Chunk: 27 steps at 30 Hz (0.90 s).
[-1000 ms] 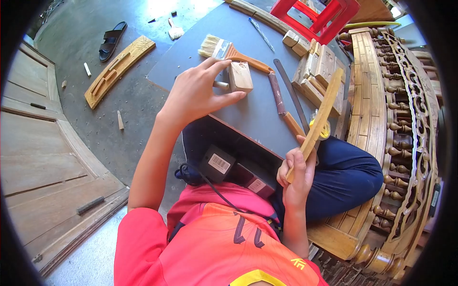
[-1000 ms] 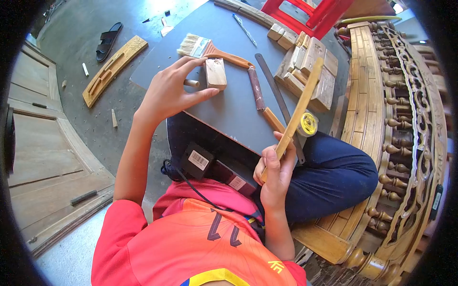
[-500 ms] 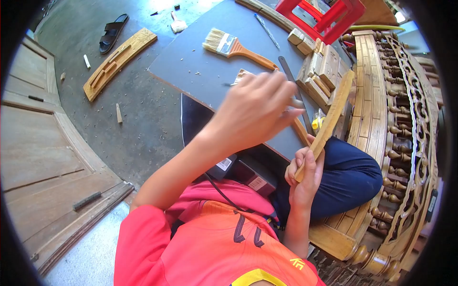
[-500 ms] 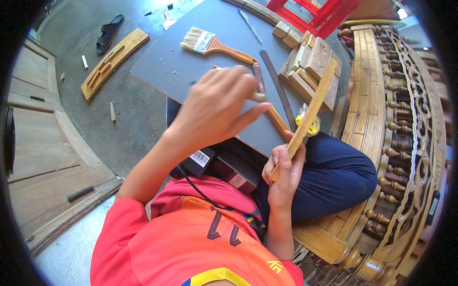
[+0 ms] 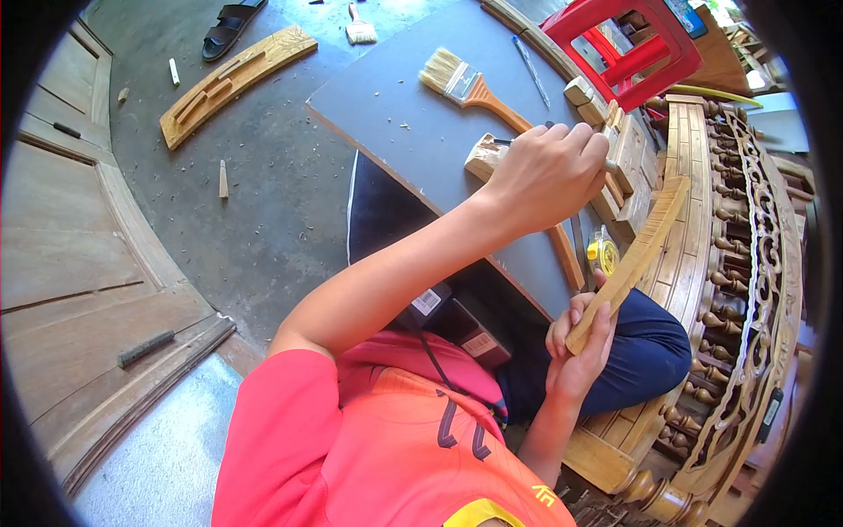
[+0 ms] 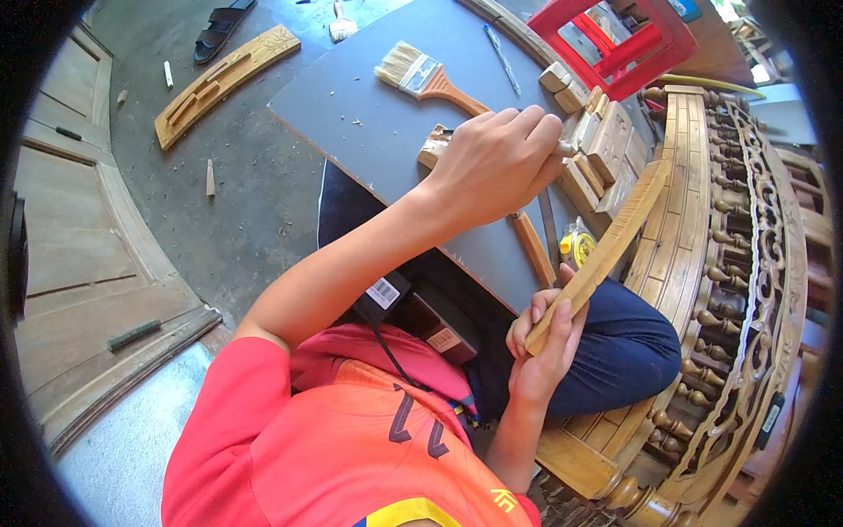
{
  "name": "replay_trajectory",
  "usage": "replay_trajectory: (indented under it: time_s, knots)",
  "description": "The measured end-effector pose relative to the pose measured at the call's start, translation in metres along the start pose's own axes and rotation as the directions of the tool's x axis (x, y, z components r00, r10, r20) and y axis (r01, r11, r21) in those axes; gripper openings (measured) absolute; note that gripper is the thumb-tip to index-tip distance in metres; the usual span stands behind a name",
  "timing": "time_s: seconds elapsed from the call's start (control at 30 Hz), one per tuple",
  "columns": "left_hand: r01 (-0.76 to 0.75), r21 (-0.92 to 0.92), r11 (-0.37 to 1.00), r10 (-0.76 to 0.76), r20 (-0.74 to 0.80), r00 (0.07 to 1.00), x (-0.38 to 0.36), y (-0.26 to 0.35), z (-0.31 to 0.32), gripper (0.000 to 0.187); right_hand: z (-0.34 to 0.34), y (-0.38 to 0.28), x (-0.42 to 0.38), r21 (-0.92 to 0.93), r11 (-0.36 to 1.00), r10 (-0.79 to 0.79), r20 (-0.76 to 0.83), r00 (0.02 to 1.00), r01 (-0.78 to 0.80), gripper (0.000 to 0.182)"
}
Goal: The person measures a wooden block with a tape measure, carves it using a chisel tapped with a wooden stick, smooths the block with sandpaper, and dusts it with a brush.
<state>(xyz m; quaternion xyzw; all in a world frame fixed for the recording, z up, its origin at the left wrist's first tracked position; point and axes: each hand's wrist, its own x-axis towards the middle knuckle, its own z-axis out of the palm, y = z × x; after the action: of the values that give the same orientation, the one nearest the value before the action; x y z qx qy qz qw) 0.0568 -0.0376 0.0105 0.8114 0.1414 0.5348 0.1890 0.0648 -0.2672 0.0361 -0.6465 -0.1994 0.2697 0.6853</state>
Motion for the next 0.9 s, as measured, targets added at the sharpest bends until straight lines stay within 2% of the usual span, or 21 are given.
replay_trajectory:
  time_s: [0.53,0.63,0.73,0.83,0.9]
  knots:
    - [0.081,-0.073,0.994,-0.086,-0.064,0.994,0.000,-0.010,0.003,0.023,0.007,-0.015,0.000,-0.035,0.998,-0.054,0.044,0.998,0.056,0.056]
    - [0.092,-0.071,0.993,-0.097,-0.078,0.992,0.000,-0.011,0.004,0.023,0.007,-0.031,0.008,-0.149,0.979,-0.136,0.017,0.990,0.137,0.058]
    - [0.094,-0.062,0.994,-0.099,-0.094,0.991,-0.001,-0.012,0.005,0.024,-0.002,-0.058,0.025,-0.052,0.939,-0.341,-0.025,0.940,0.339,0.059]
    - [0.097,-0.068,0.993,-0.104,-0.102,0.989,-0.002,-0.013,0.005,0.024,0.006,-0.080,0.033,-0.050,0.852,-0.524,-0.038,0.851,0.522,0.058]
    - [0.103,-0.073,0.992,-0.110,-0.104,0.988,-0.002,-0.013,0.005,0.023,0.002,-0.048,0.044,-0.029,0.899,-0.438,-0.106,0.893,0.437,0.056]
